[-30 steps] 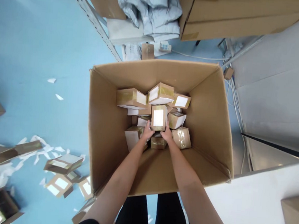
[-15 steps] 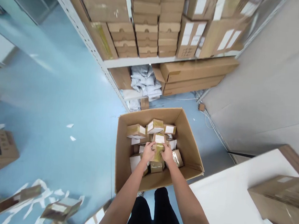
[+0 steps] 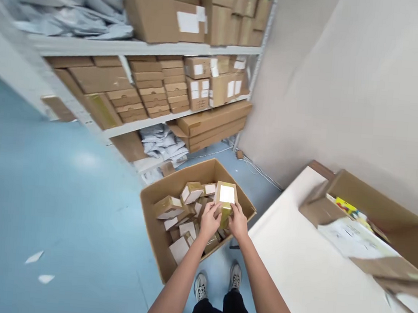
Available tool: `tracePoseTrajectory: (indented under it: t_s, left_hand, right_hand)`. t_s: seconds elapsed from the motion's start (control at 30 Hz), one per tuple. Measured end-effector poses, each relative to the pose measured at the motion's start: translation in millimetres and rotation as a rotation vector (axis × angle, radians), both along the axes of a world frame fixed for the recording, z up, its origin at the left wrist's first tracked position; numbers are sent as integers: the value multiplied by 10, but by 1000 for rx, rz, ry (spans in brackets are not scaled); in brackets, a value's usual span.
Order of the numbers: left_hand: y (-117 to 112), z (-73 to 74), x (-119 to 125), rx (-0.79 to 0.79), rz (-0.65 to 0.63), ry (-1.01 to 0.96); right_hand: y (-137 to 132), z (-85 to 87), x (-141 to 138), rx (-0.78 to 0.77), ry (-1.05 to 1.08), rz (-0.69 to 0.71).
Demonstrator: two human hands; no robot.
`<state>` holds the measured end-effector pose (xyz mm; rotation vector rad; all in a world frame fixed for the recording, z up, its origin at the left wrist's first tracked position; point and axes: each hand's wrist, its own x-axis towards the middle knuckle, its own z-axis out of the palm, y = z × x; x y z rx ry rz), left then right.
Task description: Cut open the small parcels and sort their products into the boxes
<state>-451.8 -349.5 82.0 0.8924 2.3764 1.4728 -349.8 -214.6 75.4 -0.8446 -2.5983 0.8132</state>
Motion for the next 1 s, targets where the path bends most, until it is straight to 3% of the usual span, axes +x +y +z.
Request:
tracePoseTrajectory:
  t_s: [0.13, 0.27, 0.37, 0.57, 0.67, 0.77, 0.9, 1.0]
  left_hand:
    - [430, 209, 478, 2, -222, 40]
    - [944, 368, 1140, 16, -422, 85]
    - [1344, 474, 1818, 23, -558, 114]
    - [2113, 568, 3476, 51, -802, 144]
    - [2387, 447, 4158, 56, -853, 129]
    - [2500, 157, 4602, 5, -835, 55]
    - [2360, -345, 4836, -246, -916, -44]
    - [2235, -577, 4846, -398, -1005, 1]
  right_hand:
    - [216, 207, 750, 11, 38, -183]
    - [456, 329, 1628, 20, 64, -381]
    - [644, 378, 2406, 36, 86, -526]
    - [966, 376, 4149, 41, 169, -787]
    - [1086, 240, 4791, 23, 218, -858]
    - [1175, -25, 5191, -20, 223, -865]
    - [1161, -477, 5493, -218, 69, -743]
    - [1113, -711, 5629, -339, -62, -638]
